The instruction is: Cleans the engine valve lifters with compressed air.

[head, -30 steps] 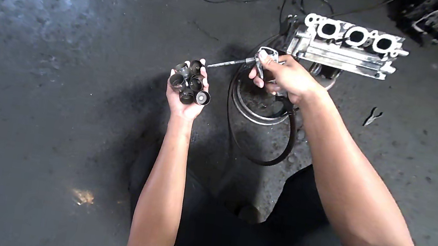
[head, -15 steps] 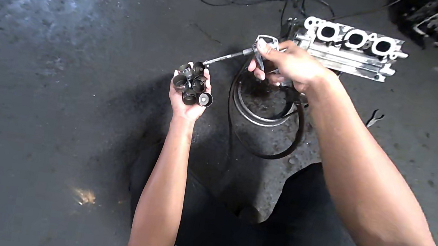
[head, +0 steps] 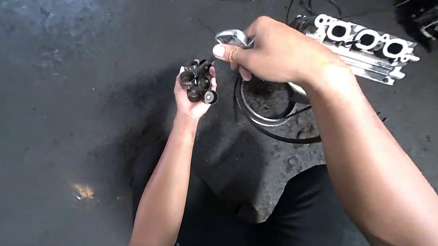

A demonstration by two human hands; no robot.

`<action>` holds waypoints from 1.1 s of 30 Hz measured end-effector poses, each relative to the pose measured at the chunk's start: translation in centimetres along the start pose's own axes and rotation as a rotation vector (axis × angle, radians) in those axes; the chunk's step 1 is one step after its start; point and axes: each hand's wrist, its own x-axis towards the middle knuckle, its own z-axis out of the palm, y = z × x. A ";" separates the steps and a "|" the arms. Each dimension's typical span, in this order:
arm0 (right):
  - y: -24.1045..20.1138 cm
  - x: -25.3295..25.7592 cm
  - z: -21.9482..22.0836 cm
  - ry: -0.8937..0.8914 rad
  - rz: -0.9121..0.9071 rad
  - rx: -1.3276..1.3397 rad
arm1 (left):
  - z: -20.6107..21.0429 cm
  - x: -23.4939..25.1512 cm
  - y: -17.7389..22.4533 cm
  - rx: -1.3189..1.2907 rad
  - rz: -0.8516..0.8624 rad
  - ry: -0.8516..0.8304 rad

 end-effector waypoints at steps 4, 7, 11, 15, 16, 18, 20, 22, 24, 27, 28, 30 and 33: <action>-1.3 -0.7 0.7 -0.005 0.057 -0.163 | -0.1 0.1 0.3 0.021 0.033 0.043; -2.3 -0.8 1.0 0.017 0.048 -0.270 | -0.2 0.2 0.4 0.049 0.052 0.030; -2.6 -0.4 1.3 0.005 0.049 -0.295 | -0.5 0.3 0.4 0.035 0.050 -0.003; -2.2 -0.4 1.7 0.032 0.043 -0.307 | -0.6 0.4 0.6 0.024 0.054 -0.001; -2.3 -0.5 1.8 0.046 0.040 -0.315 | -0.6 0.4 0.6 0.028 0.056 -0.002; -2.3 -0.6 1.8 0.036 0.019 -0.296 | -0.7 0.5 0.7 0.029 0.051 -0.004; -2.3 -0.5 1.8 0.032 0.014 -0.275 | -0.9 0.5 0.8 0.040 0.055 -0.010; -2.1 -0.4 1.8 0.040 0.013 -0.270 | -0.8 0.5 0.6 0.051 0.061 -0.001; -2.0 -0.3 1.7 0.020 0.012 -0.245 | -0.7 0.5 0.7 0.046 0.059 0.016; -2.0 -0.5 2.0 0.023 0.024 -0.258 | -1.0 0.5 0.6 0.026 0.056 -0.018; -1.9 -0.5 2.0 0.020 0.028 -0.264 | -0.9 0.5 0.6 0.021 0.057 -0.025; -2.0 -0.4 1.9 0.000 0.027 -0.260 | -0.9 0.5 0.7 0.019 0.054 -0.030; -2.0 0.0 1.7 -0.043 0.055 -0.226 | -0.8 0.4 0.7 0.029 0.056 -0.002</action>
